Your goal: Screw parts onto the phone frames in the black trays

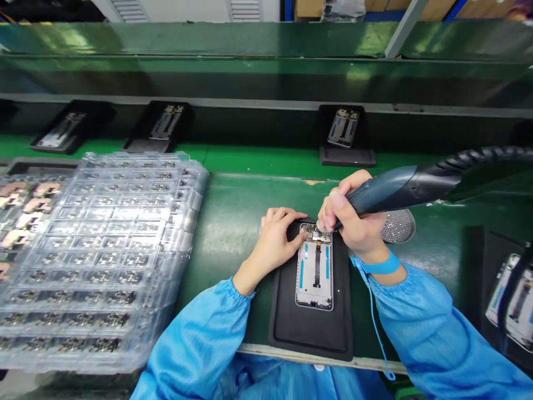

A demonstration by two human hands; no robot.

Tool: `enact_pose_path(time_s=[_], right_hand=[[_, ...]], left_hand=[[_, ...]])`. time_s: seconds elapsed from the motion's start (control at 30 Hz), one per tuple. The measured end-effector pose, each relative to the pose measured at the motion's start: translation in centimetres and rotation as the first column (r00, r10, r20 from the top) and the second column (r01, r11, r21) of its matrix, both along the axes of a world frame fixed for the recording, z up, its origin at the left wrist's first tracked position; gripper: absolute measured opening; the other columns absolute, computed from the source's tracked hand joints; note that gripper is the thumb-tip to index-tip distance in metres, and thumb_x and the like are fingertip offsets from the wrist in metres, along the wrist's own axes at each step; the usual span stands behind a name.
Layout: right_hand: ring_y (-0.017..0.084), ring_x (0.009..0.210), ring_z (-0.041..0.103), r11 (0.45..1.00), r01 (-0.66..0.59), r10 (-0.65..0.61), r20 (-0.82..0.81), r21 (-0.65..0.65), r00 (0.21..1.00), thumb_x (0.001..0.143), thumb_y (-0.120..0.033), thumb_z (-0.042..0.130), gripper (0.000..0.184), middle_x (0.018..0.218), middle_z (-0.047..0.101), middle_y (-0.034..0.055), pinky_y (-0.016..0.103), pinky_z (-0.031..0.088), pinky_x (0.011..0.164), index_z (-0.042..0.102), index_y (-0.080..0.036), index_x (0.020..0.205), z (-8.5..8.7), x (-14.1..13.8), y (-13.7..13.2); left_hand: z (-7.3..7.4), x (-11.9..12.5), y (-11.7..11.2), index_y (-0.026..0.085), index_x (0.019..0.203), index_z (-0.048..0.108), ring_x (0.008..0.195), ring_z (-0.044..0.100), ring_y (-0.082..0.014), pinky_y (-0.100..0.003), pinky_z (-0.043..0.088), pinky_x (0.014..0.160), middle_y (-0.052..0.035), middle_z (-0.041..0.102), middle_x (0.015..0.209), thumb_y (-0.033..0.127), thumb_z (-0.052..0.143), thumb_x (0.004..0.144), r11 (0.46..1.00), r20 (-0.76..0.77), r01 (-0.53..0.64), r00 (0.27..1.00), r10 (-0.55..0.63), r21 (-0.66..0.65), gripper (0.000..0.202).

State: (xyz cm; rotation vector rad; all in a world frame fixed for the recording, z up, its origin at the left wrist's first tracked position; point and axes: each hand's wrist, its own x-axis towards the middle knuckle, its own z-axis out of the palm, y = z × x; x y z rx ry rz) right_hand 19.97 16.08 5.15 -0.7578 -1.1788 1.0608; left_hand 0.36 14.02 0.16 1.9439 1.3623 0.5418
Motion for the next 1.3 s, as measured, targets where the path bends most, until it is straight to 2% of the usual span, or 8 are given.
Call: enact_pose_path(time_s=[0.27,0.43,0.63,0.8,0.97,1.1,1.2,1.3], right_hand=[[0.013,0.043,0.052,0.996,-0.011,0.008,0.042,0.09,0.999,0.12,-0.054,0.094,0.042,0.064,0.058,-0.0148,0.028,0.053,0.045,0.06,-0.033,0.113,-0.8,-0.1,0.0],[0.014,0.043,0.051,0.996,-0.013,0.007,0.065,0.09,0.998,0.118,-0.06,0.096,0.047,0.065,0.057,-0.0146,0.029,0.053,0.045,0.058,-0.034,0.113,-1.0,0.0,0.1],[0.013,0.047,0.055,0.993,-0.034,0.024,0.093,0.112,0.995,0.121,-0.054,0.094,0.038,0.069,0.06,-0.0125,0.03,0.056,0.05,0.063,-0.033,0.113,-1.1,0.2,-0.1],[0.013,0.045,0.051,0.994,0.005,-0.015,0.094,0.109,0.995,0.12,-0.054,0.095,0.038,0.068,0.056,-0.013,0.03,0.056,0.048,0.065,-0.032,0.111,-1.2,-0.2,-0.2],[0.016,0.047,0.054,0.997,0.037,-0.043,0.097,0.061,0.994,0.113,-0.05,0.101,0.042,0.067,0.054,-0.0129,0.033,0.06,0.048,0.063,-0.033,0.108,-1.2,-0.6,0.0],[0.018,0.049,0.057,0.998,0.062,-0.064,0.109,0.019,0.992,0.109,-0.054,0.104,0.048,0.065,0.05,-0.0132,0.035,0.066,0.052,0.06,-0.034,0.105,-1.4,-0.9,0.1],[0.017,0.047,0.055,0.993,0.108,-0.111,0.09,0.04,0.99,0.108,-0.057,0.105,0.047,0.066,0.057,-0.0123,0.032,0.059,0.047,0.064,-0.034,0.108,-1.3,-0.5,-0.5],[0.017,0.048,0.054,0.989,0.137,-0.139,0.017,0.06,0.99,0.105,-0.058,0.109,0.047,0.065,0.057,-0.0105,0.032,0.056,0.048,0.069,-0.034,0.107,-1.0,0.9,-1.6]], left_hand=[[0.4,0.2,0.1,0.029,0.157,0.086,0.15,0.066,-0.0378,-0.06,0.056,0.134,-0.0114,0.082,0.154,0.03,0.085,0.115,1.0,-0.001,0.012,1.0,-0.012,-0.017,0.043],[0.6,0.2,-0.1,0.029,0.158,0.085,0.151,0.064,-0.038,-0.058,0.054,0.133,-0.0112,0.081,0.156,0.029,0.083,0.116,0.999,0.002,0.018,1.0,-0.018,-0.041,0.043],[0.5,0.3,0.0,0.029,0.159,0.085,0.15,0.063,-0.0378,-0.058,0.053,0.132,-0.0112,0.081,0.157,0.03,0.083,0.117,0.999,0.009,0.017,1.0,-0.017,-0.032,0.042],[0.6,0.4,-0.2,0.028,0.16,0.084,0.153,0.062,-0.0379,-0.057,0.053,0.132,-0.0106,0.081,0.16,0.028,0.083,0.117,0.999,-0.005,0.014,1.0,-0.014,-0.032,0.044],[0.4,0.3,0.0,0.027,0.16,0.085,0.155,0.062,-0.0384,-0.057,0.053,0.132,-0.0112,0.081,0.159,0.028,0.083,0.116,0.999,-0.003,0.016,1.0,-0.016,-0.028,0.044],[0.1,0.8,0.3,0.028,0.161,0.084,0.156,0.064,-0.0388,-0.059,0.055,0.133,-0.0119,0.081,0.159,0.029,0.083,0.116,0.999,-0.018,0.017,1.0,-0.017,-0.032,0.045],[0.8,0.8,-1.0,0.028,0.168,0.078,0.163,0.063,-0.0388,-0.061,0.056,0.138,-0.0147,0.076,0.17,0.028,0.083,0.117,1.0,-0.044,-0.014,0.999,0.014,0.007,0.051],[2.7,-0.9,-4.0,0.027,0.168,0.078,0.162,0.066,-0.0377,-0.058,0.06,0.136,-0.0166,0.075,0.172,0.033,0.08,0.121,0.993,-0.082,0.007,0.997,0.003,0.118,0.047]])
